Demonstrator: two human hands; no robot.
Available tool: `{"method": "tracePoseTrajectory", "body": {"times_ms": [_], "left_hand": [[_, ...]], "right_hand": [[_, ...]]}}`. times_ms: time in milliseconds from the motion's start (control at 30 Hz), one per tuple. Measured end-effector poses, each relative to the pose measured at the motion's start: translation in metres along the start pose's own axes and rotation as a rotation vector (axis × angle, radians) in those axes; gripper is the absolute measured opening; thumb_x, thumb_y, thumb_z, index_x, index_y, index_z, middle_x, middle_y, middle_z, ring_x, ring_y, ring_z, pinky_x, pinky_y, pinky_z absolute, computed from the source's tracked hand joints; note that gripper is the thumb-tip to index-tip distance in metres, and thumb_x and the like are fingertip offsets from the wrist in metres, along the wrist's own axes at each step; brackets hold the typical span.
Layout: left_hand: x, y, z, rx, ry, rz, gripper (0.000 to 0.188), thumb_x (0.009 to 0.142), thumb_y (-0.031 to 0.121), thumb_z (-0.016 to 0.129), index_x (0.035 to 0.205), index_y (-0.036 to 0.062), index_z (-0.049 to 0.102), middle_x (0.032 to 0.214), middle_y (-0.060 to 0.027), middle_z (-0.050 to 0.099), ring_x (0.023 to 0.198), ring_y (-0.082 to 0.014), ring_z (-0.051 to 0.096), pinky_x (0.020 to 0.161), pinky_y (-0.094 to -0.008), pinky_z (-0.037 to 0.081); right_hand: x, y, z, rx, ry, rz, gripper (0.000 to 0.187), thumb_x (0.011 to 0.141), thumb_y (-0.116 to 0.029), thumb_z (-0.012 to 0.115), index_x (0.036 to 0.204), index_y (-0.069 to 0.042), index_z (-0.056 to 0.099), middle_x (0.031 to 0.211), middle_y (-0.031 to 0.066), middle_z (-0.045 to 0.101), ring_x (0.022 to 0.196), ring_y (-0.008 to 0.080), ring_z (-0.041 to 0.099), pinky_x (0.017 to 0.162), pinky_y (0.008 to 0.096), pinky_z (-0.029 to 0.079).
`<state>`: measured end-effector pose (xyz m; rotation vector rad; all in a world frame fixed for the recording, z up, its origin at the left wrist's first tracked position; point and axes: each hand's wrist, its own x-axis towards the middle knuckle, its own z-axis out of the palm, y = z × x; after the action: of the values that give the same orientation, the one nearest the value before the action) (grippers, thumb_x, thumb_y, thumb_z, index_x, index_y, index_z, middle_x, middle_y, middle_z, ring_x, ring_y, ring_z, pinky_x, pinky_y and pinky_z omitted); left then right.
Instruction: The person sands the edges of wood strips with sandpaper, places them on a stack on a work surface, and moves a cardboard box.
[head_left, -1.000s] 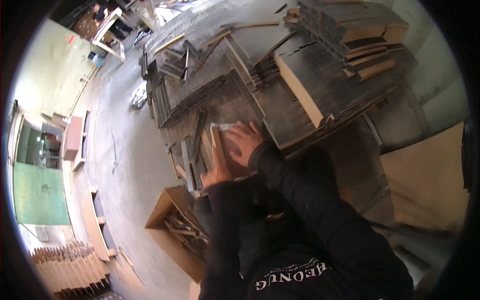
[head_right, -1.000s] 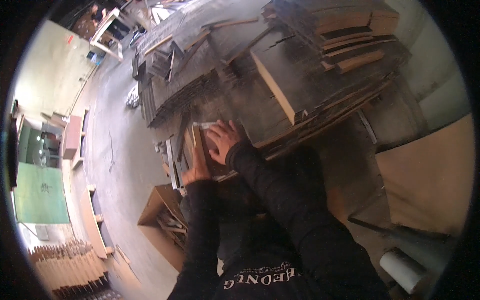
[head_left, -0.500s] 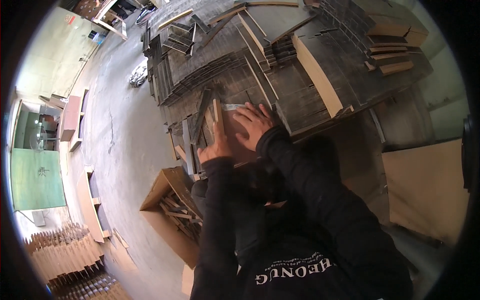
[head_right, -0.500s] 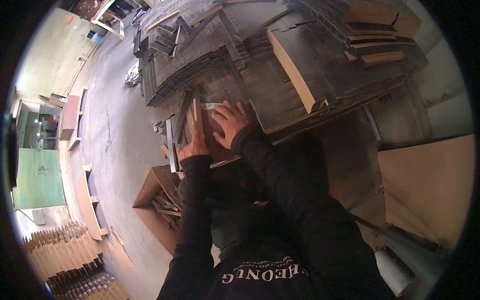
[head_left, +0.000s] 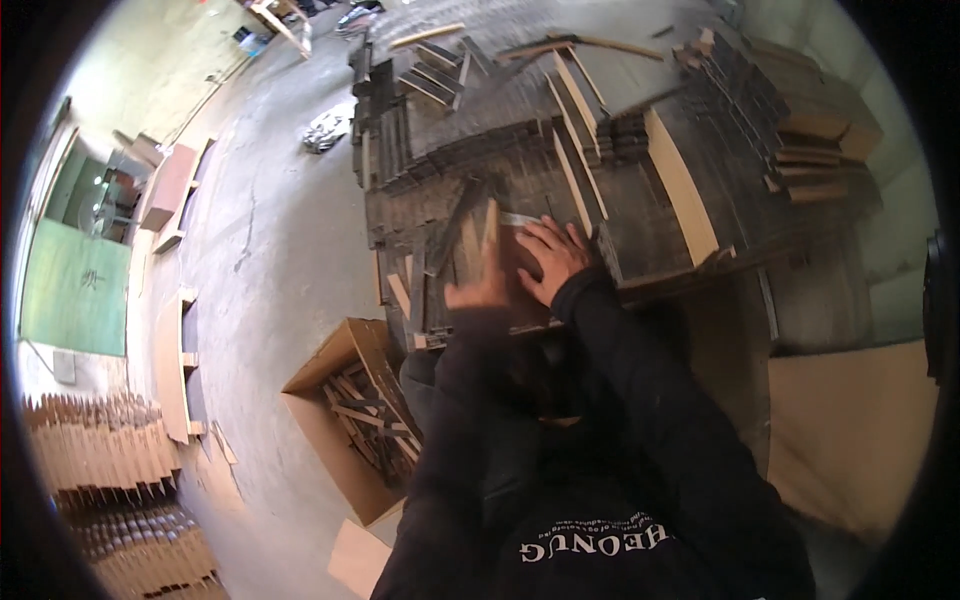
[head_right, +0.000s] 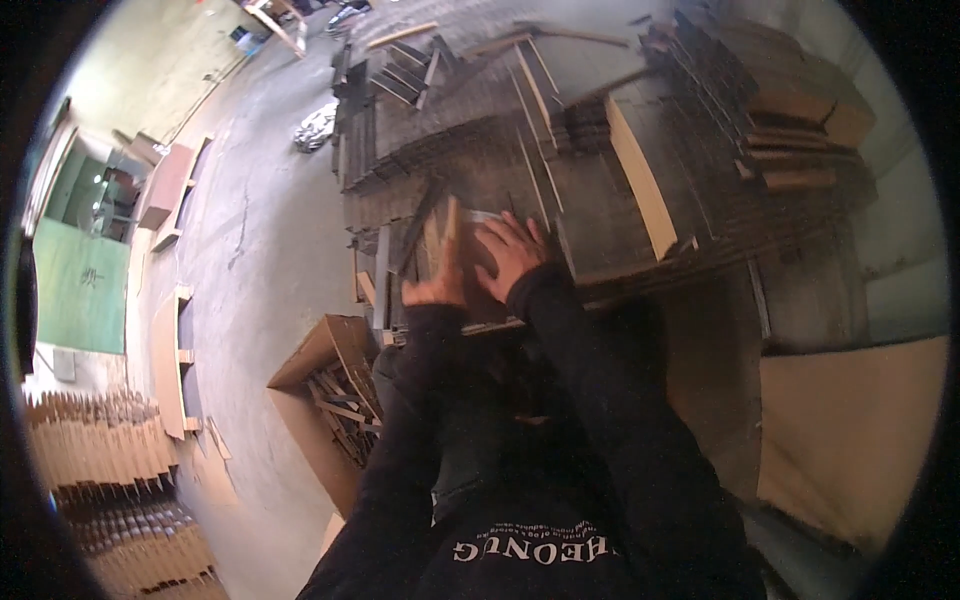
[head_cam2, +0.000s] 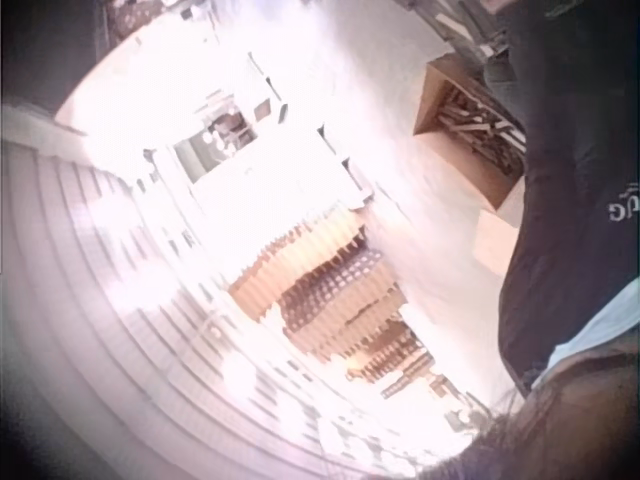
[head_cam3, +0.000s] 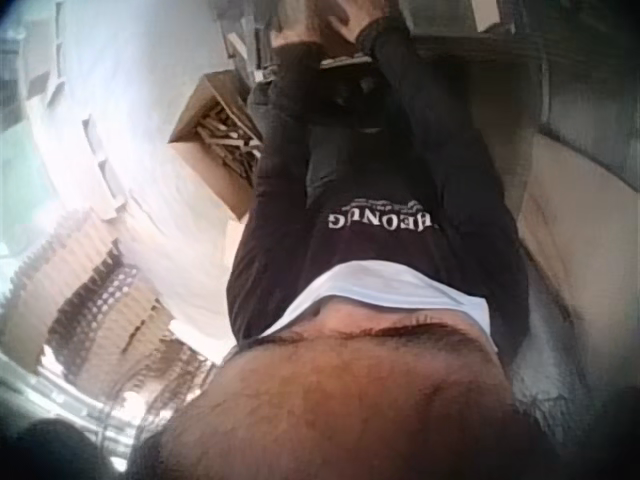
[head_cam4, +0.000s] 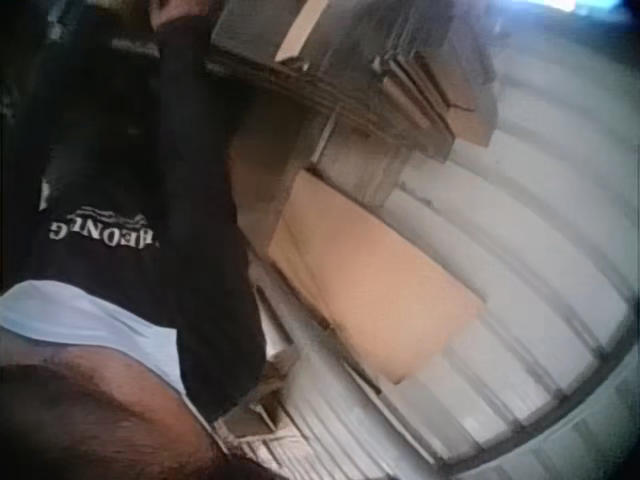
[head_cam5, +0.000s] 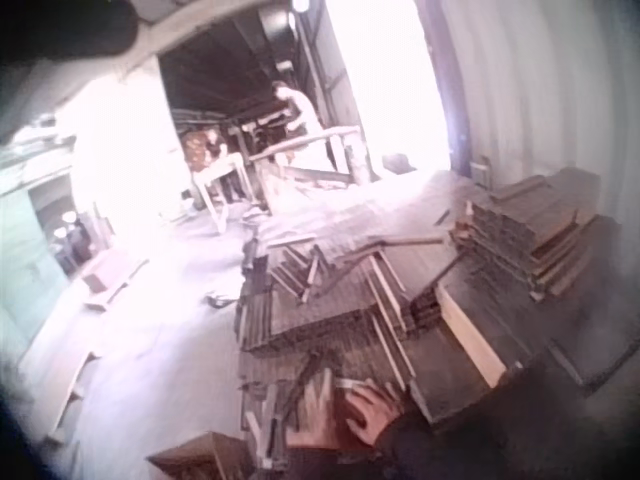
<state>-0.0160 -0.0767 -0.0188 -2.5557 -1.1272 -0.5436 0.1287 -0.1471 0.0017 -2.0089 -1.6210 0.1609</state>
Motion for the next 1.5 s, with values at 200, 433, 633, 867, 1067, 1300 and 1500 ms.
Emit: {"method": "tracePoseTrajectory", "body": {"times_ms": [200,433,633,867,1067,1300,1500], "left_hand": [[-0.136,-0.026,-0.060,-0.369,-0.100,-0.138,0.059,0.077,0.018,0.053,0.133,0.0138,0.033,0.074,-0.0092,0.062,0.046,-0.0227,0.052,0.048,-0.0367,0.039],[-0.199,-0.173,-0.083,0.394,-0.280,-0.610,0.045,0.077,0.029,0.057,0.120,0.0198,0.047,0.080,-0.0101,0.058,0.072,-0.0276,0.056,0.065,-0.0465,0.042],[-0.083,-0.148,-0.043,-0.102,-0.333,-0.470,0.038,0.076,0.030,0.059,0.110,0.0135,0.052,0.083,-0.0134,0.057,0.081,-0.0332,0.054,0.067,-0.0438,0.044],[-0.084,-0.165,0.075,-0.603,-0.476,-0.767,0.026,0.076,0.029,0.060,0.091,0.0075,0.063,0.083,-0.0143,0.063,0.081,-0.0310,0.059,0.071,-0.0389,0.047],[-0.080,-0.135,-0.006,-1.118,-0.083,-0.786,0.026,0.083,0.024,0.054,0.091,0.0000,0.060,0.068,-0.0056,0.058,0.062,-0.0147,0.055,0.057,-0.0267,0.043],[-0.066,-0.064,-0.053,-1.509,-0.272,-0.721,0.039,0.088,0.031,0.049,0.113,0.0012,0.052,0.072,-0.0032,0.057,0.063,-0.0118,0.054,0.058,-0.0252,0.044],[-0.017,0.017,-0.063,-0.291,-0.582,-0.132,0.057,0.082,0.022,0.048,0.134,0.0117,0.026,0.074,-0.0140,0.063,0.061,-0.0299,0.060,0.069,-0.0449,0.043]], "right_hand": [[-0.003,0.013,-0.017,-0.074,-0.087,0.078,0.049,0.081,-0.036,0.053,0.124,-0.015,0.043,0.134,0.0028,0.035,0.129,0.0222,0.023,0.108,0.0409,0.017],[-0.001,0.004,-0.011,-0.066,-0.106,0.069,0.049,0.081,-0.035,0.053,0.125,-0.016,0.042,0.135,0.0027,0.033,0.129,0.0217,0.023,0.108,0.0404,0.016],[-0.003,0.007,-0.013,-0.084,-0.128,0.081,0.050,0.081,-0.036,0.053,0.125,-0.016,0.043,0.135,0.0027,0.033,0.129,0.0218,0.022,0.108,0.0416,0.015],[0.002,-0.002,-0.007,-0.039,-0.092,0.027,0.051,0.078,-0.037,0.053,0.123,-0.015,0.045,0.133,0.0035,0.036,0.128,0.0229,0.024,0.106,0.0441,0.016],[-0.005,0.010,-0.006,-0.029,-0.053,0.046,0.051,0.078,-0.037,0.054,0.122,-0.013,0.046,0.132,0.0038,0.037,0.128,0.0236,0.025,0.106,0.0443,0.017],[-0.001,0.000,-0.008,-0.033,-0.105,0.040,0.048,0.083,-0.036,0.050,0.124,-0.013,0.044,0.135,0.0041,0.033,0.130,0.0215,0.021,0.108,0.0398,0.014],[-0.006,0.018,-0.010,0.005,-0.041,0.069,0.050,0.079,-0.035,0.054,0.122,-0.011,0.046,0.134,0.0052,0.035,0.129,0.0230,0.023,0.107,0.0405,0.015]]}}
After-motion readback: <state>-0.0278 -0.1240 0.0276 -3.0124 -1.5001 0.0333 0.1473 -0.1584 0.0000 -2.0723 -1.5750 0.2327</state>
